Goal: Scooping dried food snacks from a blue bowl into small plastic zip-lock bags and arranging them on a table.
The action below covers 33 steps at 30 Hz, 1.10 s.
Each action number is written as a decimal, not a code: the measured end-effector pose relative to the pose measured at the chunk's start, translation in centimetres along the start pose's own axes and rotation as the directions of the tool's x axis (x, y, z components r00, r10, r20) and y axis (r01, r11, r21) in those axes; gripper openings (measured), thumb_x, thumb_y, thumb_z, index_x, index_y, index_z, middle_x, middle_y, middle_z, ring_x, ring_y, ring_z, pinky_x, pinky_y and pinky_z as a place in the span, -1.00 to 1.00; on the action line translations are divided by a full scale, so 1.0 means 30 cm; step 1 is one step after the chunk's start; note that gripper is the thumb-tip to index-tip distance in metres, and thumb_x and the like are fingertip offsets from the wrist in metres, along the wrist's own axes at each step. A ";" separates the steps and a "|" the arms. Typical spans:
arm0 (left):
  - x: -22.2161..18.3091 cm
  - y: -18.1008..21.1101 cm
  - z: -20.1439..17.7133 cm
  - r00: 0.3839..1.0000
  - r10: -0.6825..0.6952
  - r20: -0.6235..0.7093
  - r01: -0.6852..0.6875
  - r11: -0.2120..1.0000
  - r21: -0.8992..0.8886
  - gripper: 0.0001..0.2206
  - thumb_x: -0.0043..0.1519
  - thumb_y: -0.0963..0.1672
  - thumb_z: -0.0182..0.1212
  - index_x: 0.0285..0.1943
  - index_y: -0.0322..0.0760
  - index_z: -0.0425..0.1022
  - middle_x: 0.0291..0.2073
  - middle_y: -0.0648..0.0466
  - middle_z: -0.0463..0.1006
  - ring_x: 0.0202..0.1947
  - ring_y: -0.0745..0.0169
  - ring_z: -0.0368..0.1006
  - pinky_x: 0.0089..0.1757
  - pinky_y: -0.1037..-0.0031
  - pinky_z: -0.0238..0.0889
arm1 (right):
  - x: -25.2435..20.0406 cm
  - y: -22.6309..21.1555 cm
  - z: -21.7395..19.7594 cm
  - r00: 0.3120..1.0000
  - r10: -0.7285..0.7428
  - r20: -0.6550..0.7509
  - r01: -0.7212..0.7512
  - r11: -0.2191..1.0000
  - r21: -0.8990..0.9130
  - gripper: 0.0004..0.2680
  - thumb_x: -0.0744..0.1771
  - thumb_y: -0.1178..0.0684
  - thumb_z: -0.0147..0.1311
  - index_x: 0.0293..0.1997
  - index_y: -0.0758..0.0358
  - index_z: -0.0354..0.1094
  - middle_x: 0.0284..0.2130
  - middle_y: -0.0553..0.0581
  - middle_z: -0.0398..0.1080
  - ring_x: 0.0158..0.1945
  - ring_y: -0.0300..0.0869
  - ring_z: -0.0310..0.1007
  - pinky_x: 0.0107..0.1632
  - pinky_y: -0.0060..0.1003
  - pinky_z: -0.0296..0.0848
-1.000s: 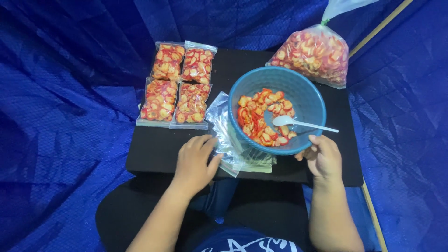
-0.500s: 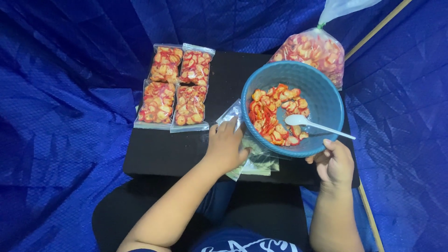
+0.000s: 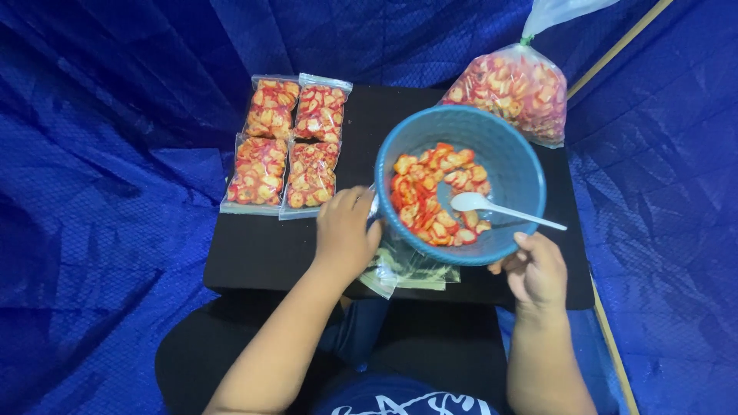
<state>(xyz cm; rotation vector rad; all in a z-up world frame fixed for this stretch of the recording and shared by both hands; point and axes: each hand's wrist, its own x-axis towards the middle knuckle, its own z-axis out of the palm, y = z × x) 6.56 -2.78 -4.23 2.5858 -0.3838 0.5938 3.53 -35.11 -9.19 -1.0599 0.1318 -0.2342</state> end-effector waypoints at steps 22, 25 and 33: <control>-0.255 -0.006 -0.424 0.999 -0.047 0.000 0.044 0.943 -0.329 -0.90 -0.06 -0.23 0.35 -0.37 -0.28 0.66 -0.44 0.12 0.67 -0.35 0.14 0.55 -0.25 0.38 0.38 | -0.032 -0.025 0.087 0.965 0.224 0.137 -0.224 0.974 -0.015 -0.81 0.36 0.14 -0.01 -0.50 0.18 0.17 -0.59 0.34 0.43 -0.59 0.02 0.49 -0.46 -0.30 0.47; -0.281 -0.045 -0.445 0.956 -0.283 -0.076 0.248 0.919 -0.305 -0.88 -0.01 -0.23 0.37 -0.30 -0.32 0.67 -0.34 0.05 0.68 -0.36 0.15 0.56 -0.26 0.45 0.39 | -0.041 -0.017 0.098 0.954 0.232 0.189 -0.237 0.972 0.004 -0.80 0.37 0.14 -0.01 -0.50 0.21 0.18 -0.58 0.36 0.45 -0.59 0.01 0.49 -0.46 -0.30 0.48; -0.309 -0.104 -0.380 0.728 -0.614 0.305 0.420 0.047 -0.907 -0.70 0.33 -0.17 0.03 0.04 -0.60 0.59 -0.36 -0.05 0.52 -0.40 0.32 0.33 -0.34 0.58 0.16 | -0.031 -0.057 0.074 0.923 0.314 0.224 -0.155 0.834 -0.529 -0.64 0.40 -0.05 0.02 -0.63 0.26 0.24 -0.68 0.32 0.46 -0.64 -0.03 0.46 -0.51 -0.28 0.41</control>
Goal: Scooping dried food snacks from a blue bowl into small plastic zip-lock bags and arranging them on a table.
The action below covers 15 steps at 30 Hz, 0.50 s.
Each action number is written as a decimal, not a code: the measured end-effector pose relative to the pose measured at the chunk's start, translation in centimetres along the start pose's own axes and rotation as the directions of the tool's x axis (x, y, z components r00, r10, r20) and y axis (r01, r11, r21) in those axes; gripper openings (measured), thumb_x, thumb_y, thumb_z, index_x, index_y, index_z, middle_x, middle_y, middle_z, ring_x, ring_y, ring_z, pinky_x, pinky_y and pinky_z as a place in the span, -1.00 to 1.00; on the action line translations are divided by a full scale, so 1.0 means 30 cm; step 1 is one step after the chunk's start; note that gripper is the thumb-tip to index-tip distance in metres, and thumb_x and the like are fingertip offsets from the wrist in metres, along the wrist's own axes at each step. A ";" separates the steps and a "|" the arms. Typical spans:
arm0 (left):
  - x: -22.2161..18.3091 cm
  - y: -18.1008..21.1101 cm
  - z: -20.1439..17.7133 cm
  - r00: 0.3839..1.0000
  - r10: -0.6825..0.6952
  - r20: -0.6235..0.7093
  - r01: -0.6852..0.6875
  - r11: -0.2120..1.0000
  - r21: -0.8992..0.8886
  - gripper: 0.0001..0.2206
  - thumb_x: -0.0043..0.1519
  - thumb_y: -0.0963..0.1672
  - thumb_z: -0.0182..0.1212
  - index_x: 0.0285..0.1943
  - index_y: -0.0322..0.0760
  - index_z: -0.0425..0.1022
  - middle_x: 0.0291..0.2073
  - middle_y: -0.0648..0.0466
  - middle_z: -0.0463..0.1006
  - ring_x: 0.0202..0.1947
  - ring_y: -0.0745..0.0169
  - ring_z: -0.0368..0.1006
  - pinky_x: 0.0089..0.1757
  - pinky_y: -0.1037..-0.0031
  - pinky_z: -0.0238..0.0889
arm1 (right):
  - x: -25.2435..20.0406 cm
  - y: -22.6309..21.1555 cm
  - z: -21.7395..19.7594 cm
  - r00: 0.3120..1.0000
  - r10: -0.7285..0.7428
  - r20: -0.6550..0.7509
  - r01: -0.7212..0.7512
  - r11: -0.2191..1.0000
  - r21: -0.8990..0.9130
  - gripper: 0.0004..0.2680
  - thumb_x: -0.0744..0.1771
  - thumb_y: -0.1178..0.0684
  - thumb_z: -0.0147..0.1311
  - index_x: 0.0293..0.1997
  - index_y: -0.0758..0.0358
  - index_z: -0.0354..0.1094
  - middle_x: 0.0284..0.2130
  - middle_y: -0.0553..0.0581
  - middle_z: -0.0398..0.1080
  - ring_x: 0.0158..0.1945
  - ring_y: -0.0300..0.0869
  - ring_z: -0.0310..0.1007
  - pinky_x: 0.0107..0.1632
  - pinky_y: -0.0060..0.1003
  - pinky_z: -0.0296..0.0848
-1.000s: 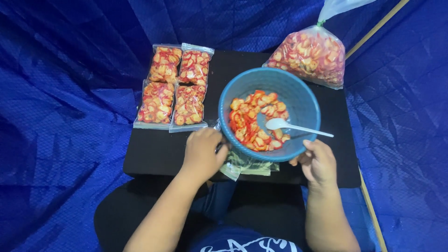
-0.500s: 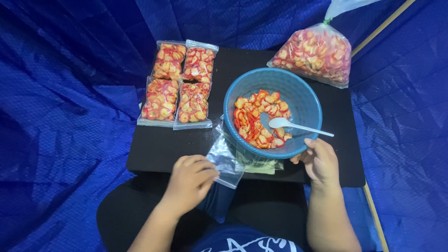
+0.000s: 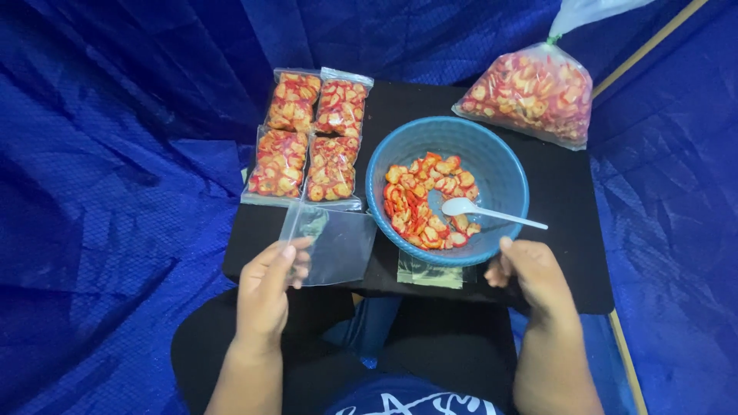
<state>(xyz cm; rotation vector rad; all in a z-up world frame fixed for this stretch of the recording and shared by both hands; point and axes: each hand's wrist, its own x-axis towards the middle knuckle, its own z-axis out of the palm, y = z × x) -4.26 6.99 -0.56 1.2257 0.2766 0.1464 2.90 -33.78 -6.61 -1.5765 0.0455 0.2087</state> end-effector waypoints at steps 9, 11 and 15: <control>-0.047 -0.038 0.054 0.987 0.071 0.147 -0.061 0.996 -0.070 -0.74 0.27 -0.30 0.11 0.08 -0.66 0.58 -0.17 -0.04 0.48 -0.37 0.35 0.27 -0.32 0.59 0.16 | -0.132 -0.212 0.187 0.740 -0.208 0.640 0.357 0.927 -0.111 -0.85 0.27 0.07 0.21 -0.48 0.30 0.50 -0.60 0.05 0.53 -0.55 -0.25 0.41 -0.40 -0.38 0.41; -0.071 -0.070 0.077 0.986 0.123 0.110 -0.120 0.992 -0.031 -0.77 0.24 -0.31 0.16 0.04 -0.62 0.60 -0.15 -0.05 0.53 -0.34 0.35 0.34 -0.29 0.61 0.21 | -0.146 -0.198 0.303 0.750 -0.211 0.627 0.363 0.924 -0.124 -0.90 0.27 0.10 0.22 -0.42 0.29 0.50 -0.52 0.05 0.55 -0.49 -0.25 0.44 -0.34 -0.38 0.44; -0.123 -0.078 0.104 0.984 0.140 0.110 -0.146 0.988 0.055 -0.79 0.20 -0.29 0.22 -0.01 -0.55 0.60 -0.20 -0.13 0.69 -0.23 0.25 0.59 -0.17 0.56 0.42 | -0.183 -0.220 0.507 0.820 -0.262 0.509 0.434 0.864 -0.256 -0.76 0.21 0.07 0.31 -0.09 0.27 0.50 -0.32 0.07 0.56 -0.33 -0.21 0.50 -0.23 -0.37 0.45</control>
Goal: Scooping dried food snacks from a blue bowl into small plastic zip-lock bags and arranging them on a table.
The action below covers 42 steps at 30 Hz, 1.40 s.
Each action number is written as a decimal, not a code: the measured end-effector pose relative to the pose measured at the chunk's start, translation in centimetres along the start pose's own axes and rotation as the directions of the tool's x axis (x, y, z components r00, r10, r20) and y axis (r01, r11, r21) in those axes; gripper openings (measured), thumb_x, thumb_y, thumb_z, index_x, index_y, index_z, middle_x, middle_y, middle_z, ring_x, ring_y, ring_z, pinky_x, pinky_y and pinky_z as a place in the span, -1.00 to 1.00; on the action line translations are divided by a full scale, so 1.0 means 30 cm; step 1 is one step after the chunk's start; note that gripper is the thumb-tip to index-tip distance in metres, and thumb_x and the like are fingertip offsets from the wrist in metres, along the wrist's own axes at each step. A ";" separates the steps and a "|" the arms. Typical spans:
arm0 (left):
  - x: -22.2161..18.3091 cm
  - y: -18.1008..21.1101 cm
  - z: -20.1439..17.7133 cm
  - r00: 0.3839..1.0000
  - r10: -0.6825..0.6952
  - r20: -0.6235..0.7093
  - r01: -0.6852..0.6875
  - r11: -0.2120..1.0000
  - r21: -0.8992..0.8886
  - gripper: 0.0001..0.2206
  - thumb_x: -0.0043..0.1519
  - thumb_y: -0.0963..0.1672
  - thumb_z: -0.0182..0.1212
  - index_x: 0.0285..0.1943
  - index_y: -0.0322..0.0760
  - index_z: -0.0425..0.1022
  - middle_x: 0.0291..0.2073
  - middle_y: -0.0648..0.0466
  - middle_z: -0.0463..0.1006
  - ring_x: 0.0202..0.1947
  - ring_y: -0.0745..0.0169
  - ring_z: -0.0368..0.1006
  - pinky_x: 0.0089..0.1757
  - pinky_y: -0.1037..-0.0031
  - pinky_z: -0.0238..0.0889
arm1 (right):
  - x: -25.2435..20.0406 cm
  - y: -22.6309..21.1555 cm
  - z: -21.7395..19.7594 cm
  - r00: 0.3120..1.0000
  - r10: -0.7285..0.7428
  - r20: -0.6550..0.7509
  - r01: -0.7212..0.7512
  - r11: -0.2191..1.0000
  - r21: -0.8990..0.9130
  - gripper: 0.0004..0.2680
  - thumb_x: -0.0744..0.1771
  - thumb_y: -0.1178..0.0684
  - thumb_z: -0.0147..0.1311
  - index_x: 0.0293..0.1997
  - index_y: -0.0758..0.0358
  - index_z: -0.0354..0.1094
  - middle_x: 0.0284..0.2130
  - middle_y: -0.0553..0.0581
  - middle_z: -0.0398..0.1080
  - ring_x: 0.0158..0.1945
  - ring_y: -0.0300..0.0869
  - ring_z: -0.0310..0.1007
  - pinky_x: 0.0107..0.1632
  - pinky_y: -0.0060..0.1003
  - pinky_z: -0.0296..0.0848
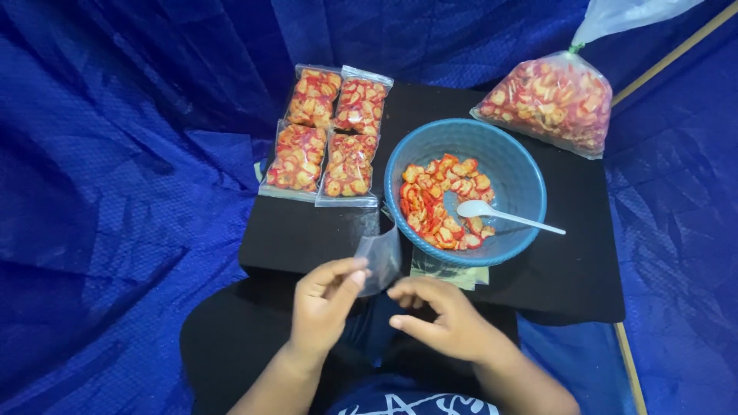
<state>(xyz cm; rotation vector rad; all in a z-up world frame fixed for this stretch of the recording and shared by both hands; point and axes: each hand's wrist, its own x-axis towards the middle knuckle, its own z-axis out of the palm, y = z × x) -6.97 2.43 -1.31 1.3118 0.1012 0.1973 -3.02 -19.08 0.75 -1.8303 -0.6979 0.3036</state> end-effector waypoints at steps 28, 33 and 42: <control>-0.001 -0.033 -0.007 0.999 0.026 0.031 -0.024 0.998 -0.054 -0.87 0.21 -0.29 0.26 -0.11 -0.55 0.61 -0.33 -0.06 0.66 -0.36 0.34 0.54 -0.26 0.63 0.43 | 0.111 -0.055 0.155 0.918 -0.181 -0.353 0.181 0.983 -0.032 -0.88 0.28 0.26 0.17 -0.14 0.37 0.47 -0.18 0.16 0.50 -0.25 -0.22 0.49 -0.18 -0.45 0.46; 0.017 -0.010 0.016 0.999 0.043 -0.027 -0.036 0.979 0.199 -0.91 0.16 -0.25 0.34 -0.24 -0.42 0.73 -0.55 -0.04 0.67 -0.50 0.42 0.53 -0.48 0.56 0.47 | 0.114 -0.021 0.152 0.878 -0.189 -0.439 0.193 0.980 -0.036 -0.88 0.28 0.22 0.25 -0.13 0.30 0.60 -0.30 0.20 0.60 -0.32 -0.11 0.60 -0.25 -0.23 0.61; 0.018 -0.013 0.028 0.993 0.117 -0.009 -0.110 0.952 0.286 -0.92 0.05 -0.24 0.48 -0.32 -0.40 0.72 -0.65 0.00 0.62 -0.63 0.36 0.54 -0.53 0.54 0.45 | 0.103 -0.021 0.132 0.890 -0.176 -0.420 0.175 0.984 -0.043 -0.90 0.28 0.20 0.27 -0.19 0.31 0.60 -0.33 0.21 0.60 -0.32 -0.07 0.62 -0.25 -0.22 0.61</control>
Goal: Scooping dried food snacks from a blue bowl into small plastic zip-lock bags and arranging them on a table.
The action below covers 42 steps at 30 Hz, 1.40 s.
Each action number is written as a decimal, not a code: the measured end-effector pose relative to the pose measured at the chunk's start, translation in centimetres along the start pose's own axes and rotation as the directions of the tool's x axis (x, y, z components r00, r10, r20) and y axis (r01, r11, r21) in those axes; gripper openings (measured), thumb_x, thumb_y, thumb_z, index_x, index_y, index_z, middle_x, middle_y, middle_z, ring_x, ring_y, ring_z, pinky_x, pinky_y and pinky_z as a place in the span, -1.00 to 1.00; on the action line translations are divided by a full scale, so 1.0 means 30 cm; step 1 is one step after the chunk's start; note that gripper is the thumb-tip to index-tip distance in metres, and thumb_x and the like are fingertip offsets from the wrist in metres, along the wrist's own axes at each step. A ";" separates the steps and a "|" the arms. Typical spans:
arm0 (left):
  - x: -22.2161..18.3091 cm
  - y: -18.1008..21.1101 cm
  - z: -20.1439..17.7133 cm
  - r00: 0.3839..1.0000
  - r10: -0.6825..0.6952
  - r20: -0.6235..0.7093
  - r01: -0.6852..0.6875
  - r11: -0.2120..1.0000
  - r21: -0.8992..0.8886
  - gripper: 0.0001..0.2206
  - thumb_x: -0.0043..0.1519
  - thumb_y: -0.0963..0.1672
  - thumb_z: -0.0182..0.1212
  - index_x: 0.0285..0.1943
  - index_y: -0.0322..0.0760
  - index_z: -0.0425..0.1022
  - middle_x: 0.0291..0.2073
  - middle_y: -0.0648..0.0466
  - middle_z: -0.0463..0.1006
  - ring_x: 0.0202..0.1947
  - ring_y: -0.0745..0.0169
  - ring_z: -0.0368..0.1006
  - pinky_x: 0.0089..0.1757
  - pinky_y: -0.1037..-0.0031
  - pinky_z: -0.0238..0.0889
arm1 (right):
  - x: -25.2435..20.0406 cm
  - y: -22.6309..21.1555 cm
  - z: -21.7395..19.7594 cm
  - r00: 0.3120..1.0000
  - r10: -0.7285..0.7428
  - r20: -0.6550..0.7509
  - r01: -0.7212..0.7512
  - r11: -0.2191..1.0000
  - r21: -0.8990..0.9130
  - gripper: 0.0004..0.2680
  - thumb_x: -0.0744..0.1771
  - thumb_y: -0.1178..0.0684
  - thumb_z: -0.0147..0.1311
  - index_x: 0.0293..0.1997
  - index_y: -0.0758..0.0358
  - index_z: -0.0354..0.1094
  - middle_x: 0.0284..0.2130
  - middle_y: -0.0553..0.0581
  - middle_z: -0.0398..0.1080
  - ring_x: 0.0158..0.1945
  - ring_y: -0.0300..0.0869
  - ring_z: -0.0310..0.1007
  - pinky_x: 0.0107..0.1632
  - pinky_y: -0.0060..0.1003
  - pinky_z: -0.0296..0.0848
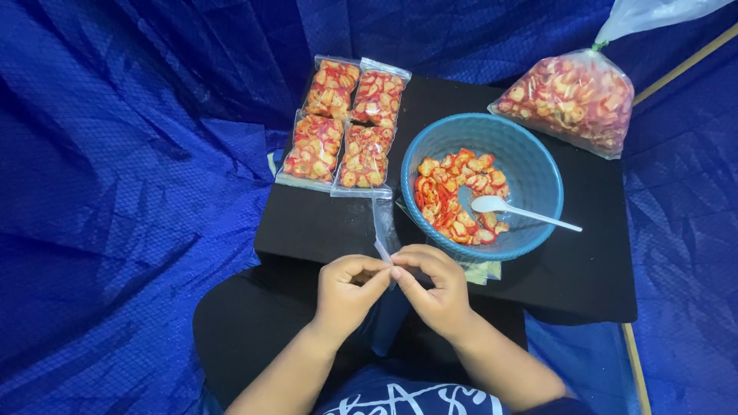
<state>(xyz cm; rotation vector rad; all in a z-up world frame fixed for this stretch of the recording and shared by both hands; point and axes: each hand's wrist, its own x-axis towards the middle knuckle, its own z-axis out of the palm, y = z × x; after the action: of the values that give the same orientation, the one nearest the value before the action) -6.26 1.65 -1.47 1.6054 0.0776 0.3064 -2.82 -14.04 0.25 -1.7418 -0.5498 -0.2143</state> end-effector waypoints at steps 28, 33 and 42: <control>0.006 -0.070 0.014 0.978 -0.204 0.031 0.203 0.924 -0.325 -0.90 0.19 -0.27 0.33 -0.19 -0.53 0.69 -0.50 -0.13 0.70 -0.44 0.34 0.59 -0.32 0.55 0.58 | -0.018 0.055 0.007 0.996 -0.088 -0.034 0.088 0.996 0.010 -0.83 0.28 0.28 0.21 -0.09 0.26 0.60 -0.28 0.17 0.60 -0.27 -0.11 0.61 -0.19 -0.20 0.59; 0.016 -0.074 0.004 0.977 -0.211 -0.001 0.204 0.947 -0.249 -0.89 0.08 -0.26 0.49 -0.27 -0.50 0.70 -0.61 -0.08 0.66 -0.57 0.40 0.54 -0.46 0.61 0.52 | -0.010 0.032 0.007 0.998 -0.059 -0.023 0.059 0.998 0.006 -0.87 0.28 0.23 0.24 -0.13 0.26 0.61 -0.28 0.17 0.60 -0.28 -0.11 0.61 -0.22 -0.23 0.59; 0.039 -0.035 0.045 0.959 -0.282 0.039 0.275 0.881 -0.385 -0.92 0.08 -0.27 0.48 -0.38 -0.46 0.64 -0.66 0.00 0.57 -0.61 0.42 0.48 -0.52 0.65 0.39 | 0.002 0.031 0.016 0.998 -0.054 0.032 0.055 0.998 -0.033 -0.74 0.18 0.09 0.46 -0.12 0.27 0.59 -0.31 0.17 0.60 -0.30 -0.07 0.62 -0.23 -0.18 0.61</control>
<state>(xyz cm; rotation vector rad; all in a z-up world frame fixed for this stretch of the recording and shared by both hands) -4.67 0.68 -2.38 1.1773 0.2454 0.1014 -2.39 -13.70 -0.66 -1.7665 -0.6200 -0.2362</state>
